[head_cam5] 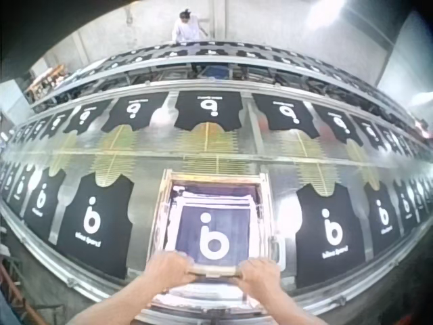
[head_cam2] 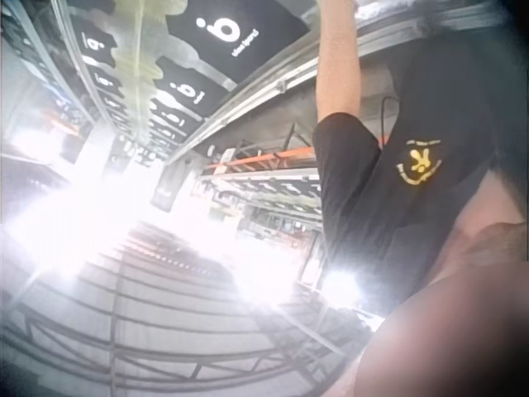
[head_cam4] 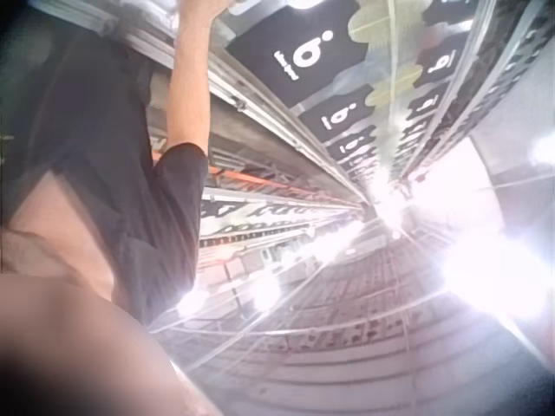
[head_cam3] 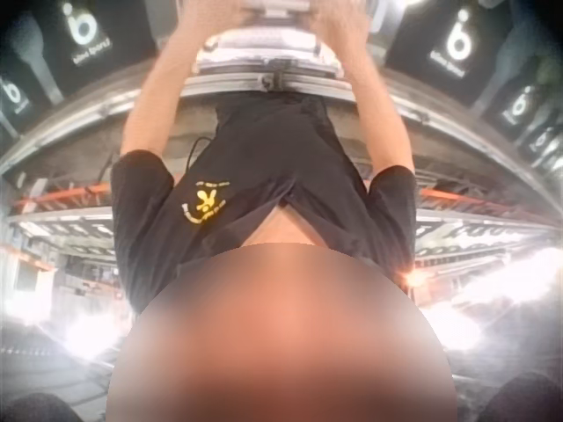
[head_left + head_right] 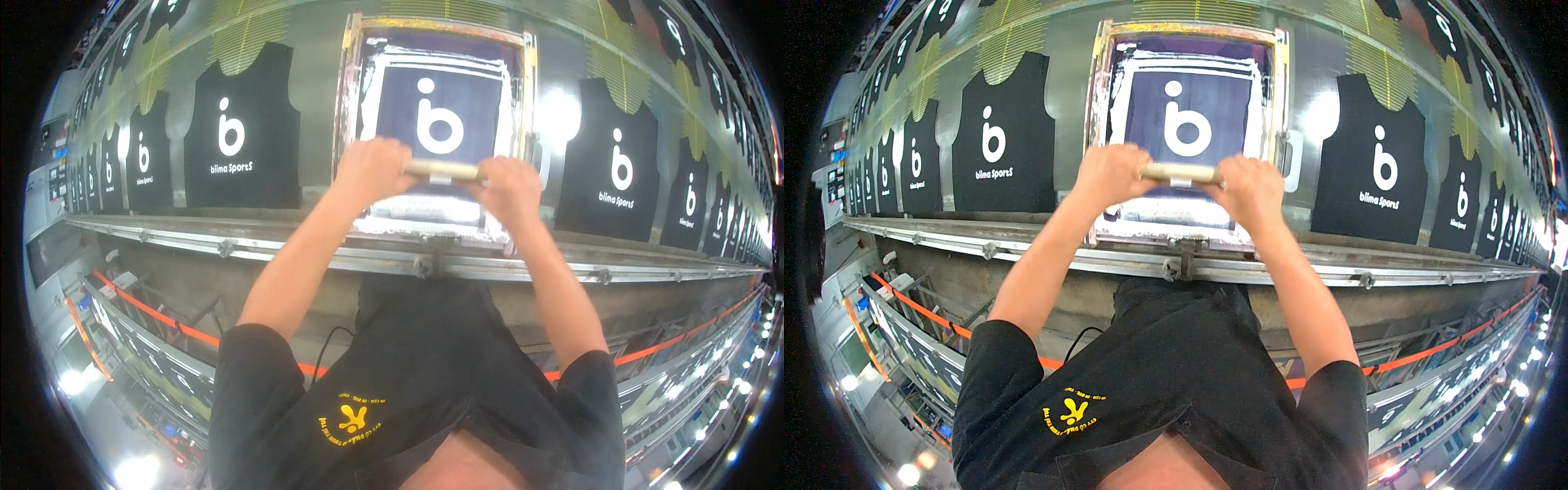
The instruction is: The person uses a squeegee to spread white ink across a screen printing frame over a black t-shirt, repeatedly pulling the squeegee back and forth to transfer the design. The t-shirt remains on a flat printing table throughout the process.
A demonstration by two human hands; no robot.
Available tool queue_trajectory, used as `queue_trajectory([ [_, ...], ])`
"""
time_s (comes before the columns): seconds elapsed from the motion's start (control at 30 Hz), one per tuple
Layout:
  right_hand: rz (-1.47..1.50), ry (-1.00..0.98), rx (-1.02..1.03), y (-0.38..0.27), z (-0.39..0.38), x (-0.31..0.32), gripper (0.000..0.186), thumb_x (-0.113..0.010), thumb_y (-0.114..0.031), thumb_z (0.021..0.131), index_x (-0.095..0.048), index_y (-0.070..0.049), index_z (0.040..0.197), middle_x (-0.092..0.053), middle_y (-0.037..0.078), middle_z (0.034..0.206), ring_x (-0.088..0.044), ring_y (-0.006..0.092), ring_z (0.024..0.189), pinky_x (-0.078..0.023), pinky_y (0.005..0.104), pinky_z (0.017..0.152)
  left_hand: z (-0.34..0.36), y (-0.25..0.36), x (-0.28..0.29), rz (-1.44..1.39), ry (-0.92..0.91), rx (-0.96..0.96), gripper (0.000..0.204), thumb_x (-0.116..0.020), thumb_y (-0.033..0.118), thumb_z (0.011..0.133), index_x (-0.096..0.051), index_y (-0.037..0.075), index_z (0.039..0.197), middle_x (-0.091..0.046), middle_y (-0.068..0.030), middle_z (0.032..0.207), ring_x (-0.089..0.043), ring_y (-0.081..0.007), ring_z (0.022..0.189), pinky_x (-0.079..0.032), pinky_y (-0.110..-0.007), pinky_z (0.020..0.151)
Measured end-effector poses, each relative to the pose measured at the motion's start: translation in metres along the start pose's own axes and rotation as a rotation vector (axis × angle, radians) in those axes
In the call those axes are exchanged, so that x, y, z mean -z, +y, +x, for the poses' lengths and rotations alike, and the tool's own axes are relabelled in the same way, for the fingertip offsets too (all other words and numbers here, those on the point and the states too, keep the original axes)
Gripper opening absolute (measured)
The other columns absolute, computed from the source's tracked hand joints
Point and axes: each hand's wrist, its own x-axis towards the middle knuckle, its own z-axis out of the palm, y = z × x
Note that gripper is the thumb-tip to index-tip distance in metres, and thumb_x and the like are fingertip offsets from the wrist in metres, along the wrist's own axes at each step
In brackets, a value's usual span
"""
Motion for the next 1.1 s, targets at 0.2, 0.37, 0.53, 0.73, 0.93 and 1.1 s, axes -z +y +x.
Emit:
queue_trajectory([
  [0.2, -0.054, 0.059, -0.065, 0.071, 0.150, -0.023, 0.045, -0.095, -0.049, 0.074, -0.068, -0.013, 0.076, -0.072, 0.006, 0.078, -0.071, 0.0301, 0.075, -0.055, 0.0463, 0.066, 0.154, -0.066, 0.030, 0.038, -0.019, 0.074, 0.051, -0.080, 0.065, 0.084, -0.081, 0.015, 0.090, -0.078, -0.0090, 0.085, -0.076, -0.0341, 0.079, -0.059, -0.052, 0.071],
  [0.37, -0.120, 0.061, -0.120, 0.088, 0.179, -0.047, 0.050, -0.093, -0.055, 0.074, -0.069, -0.011, 0.076, -0.070, 0.004, 0.077, -0.070, 0.0291, 0.077, -0.054, 0.0456, 0.065, 0.189, -0.078, 0.023, 0.060, -0.021, 0.135, 0.054, -0.082, 0.067, 0.082, -0.081, 0.013, 0.089, -0.078, -0.0076, 0.084, -0.077, -0.0311, 0.085, -0.059, -0.046, 0.074],
  [0.53, -0.151, 0.082, -0.099, 0.074, 0.139, -0.049, 0.047, -0.096, -0.050, 0.071, -0.068, -0.013, 0.076, -0.068, 0.001, 0.075, -0.070, 0.0266, 0.075, -0.054, 0.0427, 0.065, 0.153, -0.058, 0.011, 0.001, 0.000, 0.150, 0.050, -0.083, 0.063, 0.081, -0.082, 0.014, 0.089, -0.078, -0.0069, 0.085, -0.077, -0.0309, 0.084, -0.059, -0.046, 0.073],
  [0.73, -0.075, 0.056, -0.001, 0.021, 0.015, -0.038, 0.043, -0.099, -0.034, 0.061, -0.065, -0.015, 0.080, -0.064, 0.001, 0.077, -0.066, 0.0270, 0.072, -0.051, 0.0424, 0.065, 0.026, 0.002, -0.012, 0.003, 0.008, 0.176, 0.031, -0.084, 0.046, 0.082, -0.080, 0.016, 0.088, -0.076, -0.0071, 0.088, -0.076, -0.0317, 0.085, -0.060, -0.047, 0.073],
  [0.93, 0.029, -0.020, -0.037, -0.031, -0.087, -0.013, 0.043, -0.096, -0.032, 0.066, -0.068, -0.012, 0.090, -0.067, 0.005, 0.089, -0.068, 0.0278, 0.086, -0.051, 0.0442, 0.076, -0.077, 0.039, -0.051, -0.039, 0.104, 0.099, 0.024, -0.088, 0.025, 0.076, -0.078, 0.016, 0.095, -0.073, -0.0034, 0.088, -0.075, -0.0274, 0.090, -0.060, -0.045, 0.076],
  [1.1, 0.430, 0.038, -0.188, -0.014, -0.078, 0.009, 0.040, -0.090, -0.034, 0.088, -0.076, -0.003, 0.108, -0.076, 0.014, 0.112, -0.071, 0.0363, 0.105, -0.055, 0.0459, 0.095, -0.082, 0.041, -0.045, -0.179, 0.208, -0.027, 0.026, -0.086, 0.026, 0.080, -0.081, 0.017, 0.104, -0.080, -0.0028, 0.104, -0.077, -0.0268, 0.100, -0.060, -0.044, 0.079],
])
